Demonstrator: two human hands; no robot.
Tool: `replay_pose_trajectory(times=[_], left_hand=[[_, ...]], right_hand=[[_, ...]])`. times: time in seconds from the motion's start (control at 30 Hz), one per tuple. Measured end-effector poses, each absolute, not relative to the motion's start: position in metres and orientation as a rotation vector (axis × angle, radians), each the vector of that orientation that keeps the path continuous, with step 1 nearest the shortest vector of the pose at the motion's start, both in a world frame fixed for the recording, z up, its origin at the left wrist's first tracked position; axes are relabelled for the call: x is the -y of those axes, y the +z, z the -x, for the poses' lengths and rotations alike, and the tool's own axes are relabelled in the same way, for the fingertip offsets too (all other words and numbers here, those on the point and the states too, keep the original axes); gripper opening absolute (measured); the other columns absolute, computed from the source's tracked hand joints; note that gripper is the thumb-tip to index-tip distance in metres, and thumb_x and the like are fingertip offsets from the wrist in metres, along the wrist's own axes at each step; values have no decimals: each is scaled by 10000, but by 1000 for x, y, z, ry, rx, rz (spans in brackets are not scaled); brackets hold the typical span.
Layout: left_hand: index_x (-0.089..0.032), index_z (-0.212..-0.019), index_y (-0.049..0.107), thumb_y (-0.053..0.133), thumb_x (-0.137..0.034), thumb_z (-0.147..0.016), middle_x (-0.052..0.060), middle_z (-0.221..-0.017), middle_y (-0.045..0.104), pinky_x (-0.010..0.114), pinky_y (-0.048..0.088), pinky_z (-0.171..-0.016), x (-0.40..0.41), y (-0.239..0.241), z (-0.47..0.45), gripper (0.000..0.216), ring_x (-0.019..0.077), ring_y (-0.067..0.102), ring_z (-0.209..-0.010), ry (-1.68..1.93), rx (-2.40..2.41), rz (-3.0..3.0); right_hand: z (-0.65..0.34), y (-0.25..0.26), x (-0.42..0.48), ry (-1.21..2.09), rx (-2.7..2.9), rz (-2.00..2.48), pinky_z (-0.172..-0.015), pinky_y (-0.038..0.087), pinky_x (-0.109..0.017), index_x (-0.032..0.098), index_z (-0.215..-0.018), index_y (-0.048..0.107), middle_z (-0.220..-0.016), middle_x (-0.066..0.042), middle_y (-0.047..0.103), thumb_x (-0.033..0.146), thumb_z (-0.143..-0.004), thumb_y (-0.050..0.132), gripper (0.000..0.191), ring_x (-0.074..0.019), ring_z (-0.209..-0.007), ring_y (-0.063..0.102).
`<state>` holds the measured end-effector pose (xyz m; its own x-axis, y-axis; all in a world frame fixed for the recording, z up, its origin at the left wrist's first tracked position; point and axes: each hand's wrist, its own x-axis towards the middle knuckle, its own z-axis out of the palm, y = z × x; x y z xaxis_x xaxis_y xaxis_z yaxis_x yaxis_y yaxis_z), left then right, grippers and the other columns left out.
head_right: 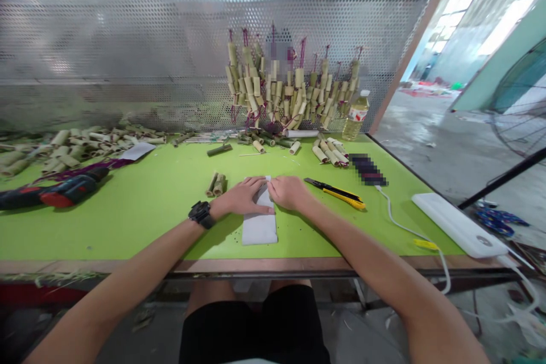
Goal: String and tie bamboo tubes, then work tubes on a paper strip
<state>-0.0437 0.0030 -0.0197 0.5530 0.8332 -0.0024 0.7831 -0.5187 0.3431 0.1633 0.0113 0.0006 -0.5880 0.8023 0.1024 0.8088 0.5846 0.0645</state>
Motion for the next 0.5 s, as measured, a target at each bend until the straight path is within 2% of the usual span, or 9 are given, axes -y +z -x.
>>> replay_pose_trajectory(times=[0.27, 0.5], left_hand=[[-202, -1616, 417, 534, -968, -806, 164, -1733, 374, 516, 344, -1254, -4, -19, 45, 1121, 408, 388, -1557, 236, -1378, -2465], [-175, -1610, 402, 524, -951, -818, 205, -1727, 361, 569, 345, -1237, -9, -19, 49, 1115, 434, 377, -1550, 231, -1498, -2403]], right_hand=[[-165, 5, -7, -102, 2829, 1322, -662, 340, -319, 121, -1014, 760, -1025, -145, 801, 306, -1143, 315, 499, -194, -780, 656], [-164, 4, -9, -139, 2838, 1348, -661, 330, -329, 108, -1052, 766, -1004, -149, 801, 296, -1147, 293, 518, -213, -809, 667]])
